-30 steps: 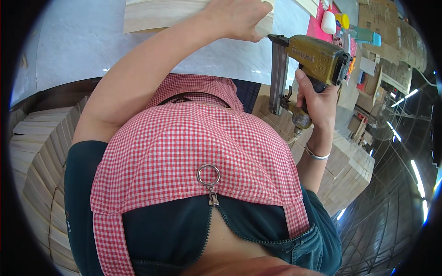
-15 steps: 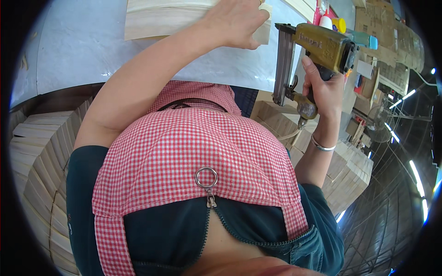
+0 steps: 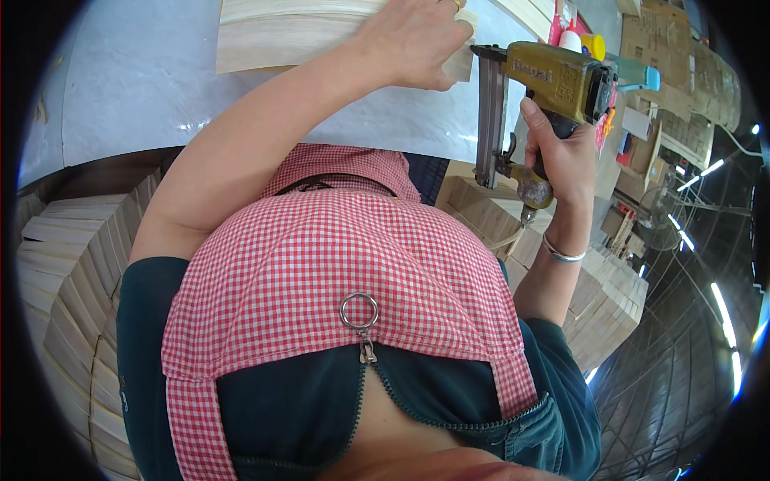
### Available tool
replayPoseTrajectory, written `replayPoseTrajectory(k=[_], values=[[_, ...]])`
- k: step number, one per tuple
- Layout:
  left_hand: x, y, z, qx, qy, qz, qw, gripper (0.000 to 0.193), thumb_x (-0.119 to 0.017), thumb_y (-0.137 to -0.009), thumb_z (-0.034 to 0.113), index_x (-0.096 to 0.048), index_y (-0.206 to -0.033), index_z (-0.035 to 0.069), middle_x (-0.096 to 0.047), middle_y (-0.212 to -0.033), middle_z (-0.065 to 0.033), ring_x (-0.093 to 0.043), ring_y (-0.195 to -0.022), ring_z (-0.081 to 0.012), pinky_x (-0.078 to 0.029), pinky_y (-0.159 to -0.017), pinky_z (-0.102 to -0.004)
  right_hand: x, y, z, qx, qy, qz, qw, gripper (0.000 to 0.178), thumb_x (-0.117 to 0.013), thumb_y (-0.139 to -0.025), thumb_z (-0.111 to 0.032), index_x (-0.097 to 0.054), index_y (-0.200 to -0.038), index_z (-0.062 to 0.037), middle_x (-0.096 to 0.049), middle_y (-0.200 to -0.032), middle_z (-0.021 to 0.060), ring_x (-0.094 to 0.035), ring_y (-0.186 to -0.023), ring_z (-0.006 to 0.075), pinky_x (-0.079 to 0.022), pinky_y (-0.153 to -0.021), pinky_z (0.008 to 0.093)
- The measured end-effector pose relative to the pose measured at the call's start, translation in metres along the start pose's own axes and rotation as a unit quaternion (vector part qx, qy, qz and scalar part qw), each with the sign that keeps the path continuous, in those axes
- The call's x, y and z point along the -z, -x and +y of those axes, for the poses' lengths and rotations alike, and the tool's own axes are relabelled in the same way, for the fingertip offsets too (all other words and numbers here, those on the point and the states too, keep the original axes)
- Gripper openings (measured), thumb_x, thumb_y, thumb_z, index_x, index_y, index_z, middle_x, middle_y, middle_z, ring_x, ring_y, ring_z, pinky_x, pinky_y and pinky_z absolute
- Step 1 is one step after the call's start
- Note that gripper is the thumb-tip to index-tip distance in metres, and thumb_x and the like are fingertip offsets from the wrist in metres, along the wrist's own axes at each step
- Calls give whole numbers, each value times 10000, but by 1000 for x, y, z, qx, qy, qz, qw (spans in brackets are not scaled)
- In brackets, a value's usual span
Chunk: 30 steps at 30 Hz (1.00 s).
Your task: Assembling wooden box frames by applying glue to joints and securing them with a pneumatic stapler.
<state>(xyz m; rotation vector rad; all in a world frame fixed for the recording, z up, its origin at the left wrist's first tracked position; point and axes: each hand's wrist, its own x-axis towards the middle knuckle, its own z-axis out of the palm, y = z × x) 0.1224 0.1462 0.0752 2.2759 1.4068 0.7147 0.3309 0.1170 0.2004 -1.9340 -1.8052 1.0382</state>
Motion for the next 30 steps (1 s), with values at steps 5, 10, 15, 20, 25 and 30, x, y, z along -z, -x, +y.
replayPoseTrajectory(k=[5,10,15,20,25,30], values=[[-3,-1,-2,23,7,-21,999,390,-752,-743,351,-717,-950,23,-616,-1114,-210,-539,-1050,-327,-421,-952,-423,-3,3,-4,-8,0,1,1000,219,-772,-907,-184,-679,-919,15,-571,-550,15,-481,-395,92,-378,-373,221],[2,1,-3,-32,-22,16,999,390,-756,-743,350,-717,-949,21,-613,-1121,-213,-538,-1050,-324,-421,-949,-423,-6,7,-10,-24,5,13,1000,250,-772,-913,-229,-655,-821,-28,-542,-544,9,-477,-409,103,-386,-396,236],[7,0,-1,-15,-44,6,999,403,-766,-741,354,-713,-958,19,-608,-1134,-217,-535,-1055,-322,-421,-948,-426,-4,3,-13,-40,-4,-2,999,261,-770,-915,-236,-648,-802,-34,-538,-540,6,-476,-405,102,-385,-396,235],[25,2,2,-5,-38,7,999,494,-788,-731,370,-687,-1052,8,-588,-1206,-235,-525,-1115,-343,-407,-1002,-450,6,-13,-22,-23,24,-25,999,272,-764,-916,-245,-651,-803,-25,-542,-532,7,-476,-396,100,-378,-391,230],[-8,4,-6,-14,-49,65,997,601,-831,-697,406,-651,-1117,16,-565,-1312,-232,-508,-1222,-364,-385,-1082,-457,7,-35,-29,0,56,-21,998,282,-757,-915,-257,-667,-837,-1,-554,-520,13,-480,-383,98,-370,-381,222],[-20,5,-7,24,-127,100,987,488,-876,-623,364,-663,-950,71,-590,-1292,-141,-524,-1170,-299,-421,-1053,-392,5,-47,-33,8,66,-44,997,300,-766,-917,-266,-635,-774,-37,-538,-538,6,-470,-404,102,-381,-396,229]])
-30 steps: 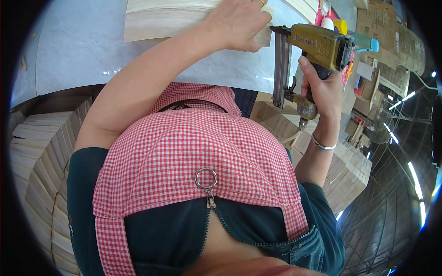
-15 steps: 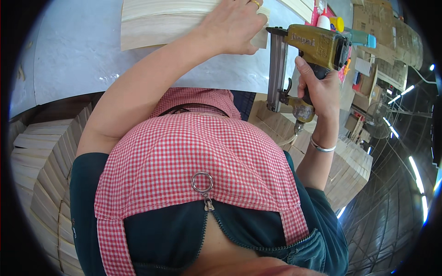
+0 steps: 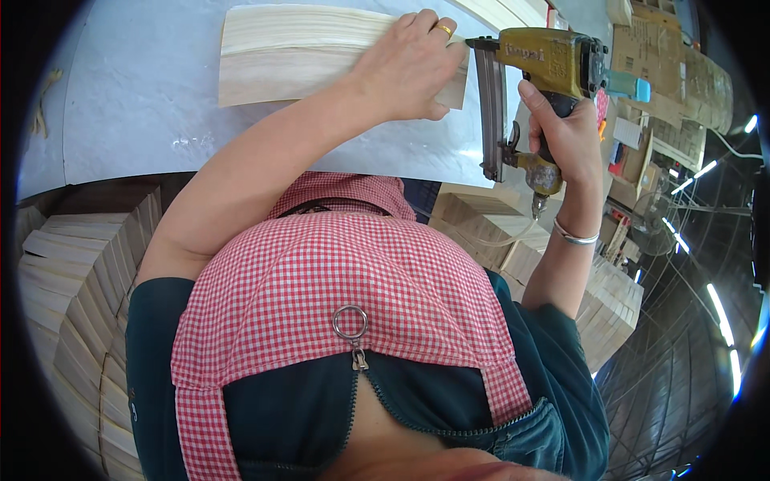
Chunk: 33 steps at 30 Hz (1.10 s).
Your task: Assembling wooden box frames by applying glue to joints and securing them with a pneumatic stapler.
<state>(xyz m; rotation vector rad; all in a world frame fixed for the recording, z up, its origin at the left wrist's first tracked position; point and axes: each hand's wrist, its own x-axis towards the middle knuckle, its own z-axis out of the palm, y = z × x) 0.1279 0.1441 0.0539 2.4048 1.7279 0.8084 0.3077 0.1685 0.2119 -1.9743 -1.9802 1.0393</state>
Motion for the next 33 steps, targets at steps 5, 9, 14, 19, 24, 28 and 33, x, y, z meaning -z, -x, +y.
replayPoseTrajectory(k=[5,9,14,19,24,28,33], values=[[13,-1,4,16,63,-21,998,547,-888,-612,358,-680,-1017,53,-592,-1260,-127,-527,-1156,-285,-426,-1057,-382,6,-6,-1,-9,9,-9,1000,309,-767,-914,-273,-640,-771,-31,-545,-530,11,-472,-396,99,-381,-395,227],[21,-2,5,12,60,-18,998,534,-887,-627,343,-671,-1025,60,-587,-1271,-127,-527,-1148,-286,-426,-1053,-385,14,-16,-2,-12,30,-21,999,308,-762,-911,-270,-668,-786,-4,-557,-504,19,-481,-370,94,-378,-388,222],[31,4,3,10,73,-47,996,574,-861,-685,263,-624,-1166,57,-549,-1368,-134,-497,-1270,-305,-399,-1114,-409,19,-21,-6,7,54,-51,997,305,-762,-911,-266,-658,-780,-11,-554,-504,15,-482,-378,92,-379,-391,221],[76,48,-50,5,37,-11,999,947,-851,-668,531,-530,-1365,-23,-440,-1504,-254,-313,-1459,-407,-250,-1217,-504,14,1,10,49,20,-20,998,315,-764,-911,-269,-657,-770,-9,-547,-505,10,-480,-385,92,-369,-386,222],[145,99,-108,142,-120,-301,935,866,-854,-661,407,-514,-1323,-36,-509,-1377,-236,-457,-1316,-379,-340,-1139,-487,18,33,37,8,2,2,1000,270,-772,-905,-227,-658,-835,8,-552,-526,10,-480,-396,91,-371,-384,223],[122,100,-133,178,-3,-288,941,766,-831,-644,327,-530,-1245,-39,-550,-1207,-215,-522,-1126,-365,-403,-1040,-458,10,51,40,21,-40,8,999,242,-782,-895,-178,-654,-930,24,-566,-561,15,-482,-404,90,-380,-384,220],[94,73,-92,158,28,-225,961,713,-830,-622,332,-566,-1181,-23,-549,-1128,-189,-528,-1038,-353,-426,-978,-430,2,67,40,37,-67,-8,997,253,-788,-888,-149,-643,-997,27,-580,-589,19,-487,-412,90,-387,-383,220]])
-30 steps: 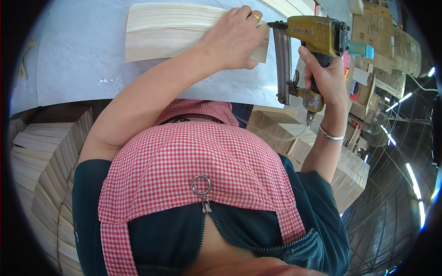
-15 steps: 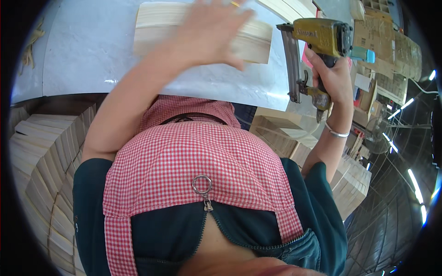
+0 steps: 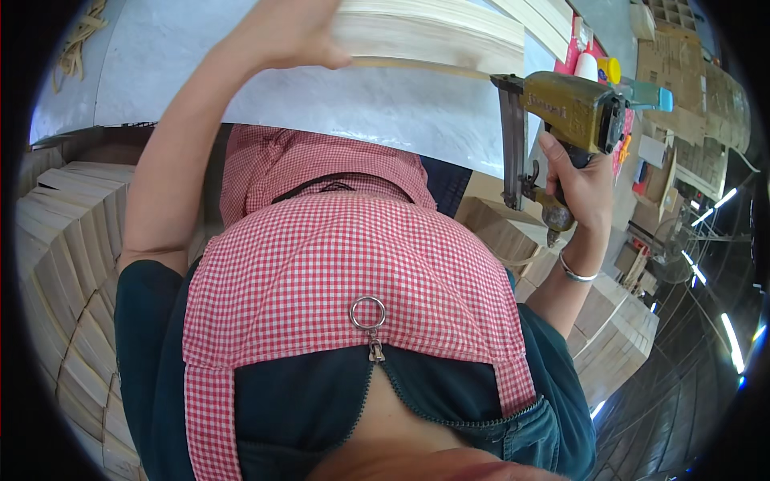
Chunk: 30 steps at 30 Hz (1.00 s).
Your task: Assembling wooden box frames by applying glue to joints and securing them with a pneumatic stapler.
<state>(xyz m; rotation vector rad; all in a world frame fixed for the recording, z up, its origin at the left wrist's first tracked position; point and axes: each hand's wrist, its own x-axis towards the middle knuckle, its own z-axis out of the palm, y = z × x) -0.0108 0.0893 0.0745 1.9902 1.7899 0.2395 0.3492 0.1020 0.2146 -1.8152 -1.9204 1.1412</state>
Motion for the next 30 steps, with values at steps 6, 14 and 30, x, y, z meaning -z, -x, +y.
replayPoseTrajectory(k=[6,14,30], values=[[-2,-14,32,30,50,-46,997,739,-830,-620,347,-574,-1208,-21,-550,-1150,-189,-527,-1053,-351,-422,-985,-435,-12,2,-6,-16,15,0,1000,205,-766,-917,-175,-657,-919,-2,-557,-564,9,-479,-417,99,-391,-397,224],[-11,-13,27,41,70,-35,996,791,-830,-615,361,-566,-1256,-18,-548,-1189,-190,-523,-1084,-345,-411,-1000,-436,-21,-5,-7,-1,-8,-15,1000,210,-771,-902,-155,-665,-947,20,-576,-582,15,-486,-413,84,-377,-381,220],[-6,-10,23,34,114,-50,992,877,-839,-616,386,-531,-1327,-24,-543,-1234,-197,-523,-1102,-345,-402,-1015,-436,-32,-5,-27,-41,56,10,998,233,-761,-899,-150,-653,-991,35,-591,-618,31,-478,-402,93,-385,-380,224]])
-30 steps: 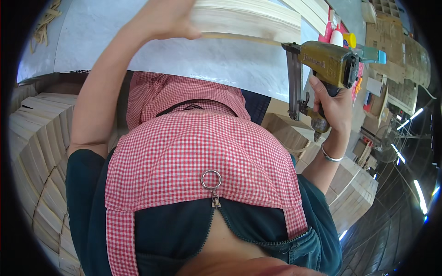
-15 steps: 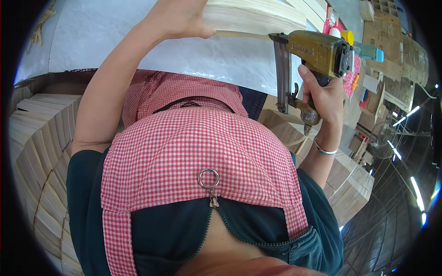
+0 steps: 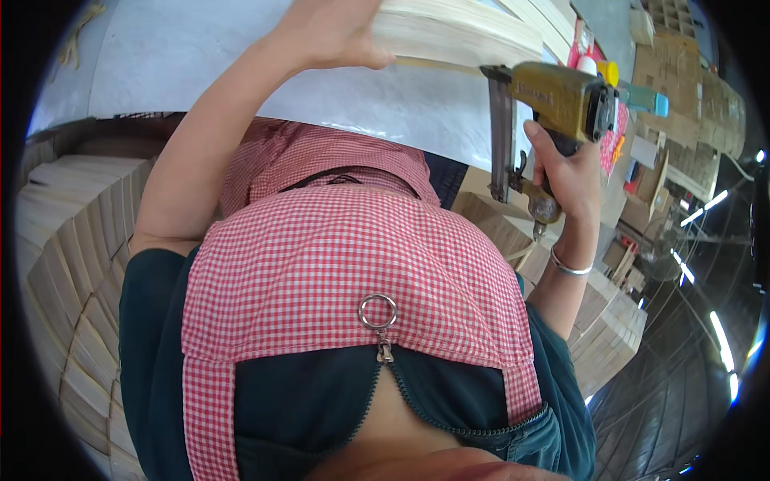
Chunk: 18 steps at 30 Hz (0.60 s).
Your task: Assembling wooden box frames by applying glue to joints and securing them with a pneumatic stapler.
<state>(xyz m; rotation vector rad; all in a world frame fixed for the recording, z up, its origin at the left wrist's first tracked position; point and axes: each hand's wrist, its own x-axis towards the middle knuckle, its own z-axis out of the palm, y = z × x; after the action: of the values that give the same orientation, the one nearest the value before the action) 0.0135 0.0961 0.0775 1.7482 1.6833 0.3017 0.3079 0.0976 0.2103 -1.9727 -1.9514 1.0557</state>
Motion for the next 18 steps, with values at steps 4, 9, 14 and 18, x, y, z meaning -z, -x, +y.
replayPoseTrajectory(k=[4,9,14,18], values=[[0,-1,-23,-92,247,53,963,776,-805,-744,277,-499,-1375,-55,-548,-1288,-221,-559,-1120,-327,-452,-1011,-428,-6,10,-3,18,-4,21,1000,250,-761,-895,-144,-643,-1012,43,-593,-634,40,-486,-405,100,-388,-374,228],[-31,-24,-64,2,567,95,818,539,-737,-811,167,-586,-1260,-91,-658,-1141,-213,-658,-932,-278,-553,-864,-347,-12,8,0,29,-21,20,999,245,-760,-899,-144,-639,-1007,40,-587,-624,43,-489,-404,101,-384,-365,231],[-23,-29,-55,59,577,99,809,298,-683,-826,111,-681,-1057,-78,-715,-964,-176,-682,-776,-219,-569,-730,-296,-14,12,-6,23,-10,17,1000,243,-760,-903,-142,-633,-1009,36,-583,-618,43,-490,-403,102,-387,-362,232],[-16,-40,-51,63,516,99,849,186,-661,-823,95,-718,-929,-46,-722,-901,-169,-681,-734,-232,-567,-696,-309,-12,10,-6,14,-6,15,1000,243,-762,-902,-136,-629,-1013,34,-582,-616,43,-489,-403,104,-389,-360,233]])
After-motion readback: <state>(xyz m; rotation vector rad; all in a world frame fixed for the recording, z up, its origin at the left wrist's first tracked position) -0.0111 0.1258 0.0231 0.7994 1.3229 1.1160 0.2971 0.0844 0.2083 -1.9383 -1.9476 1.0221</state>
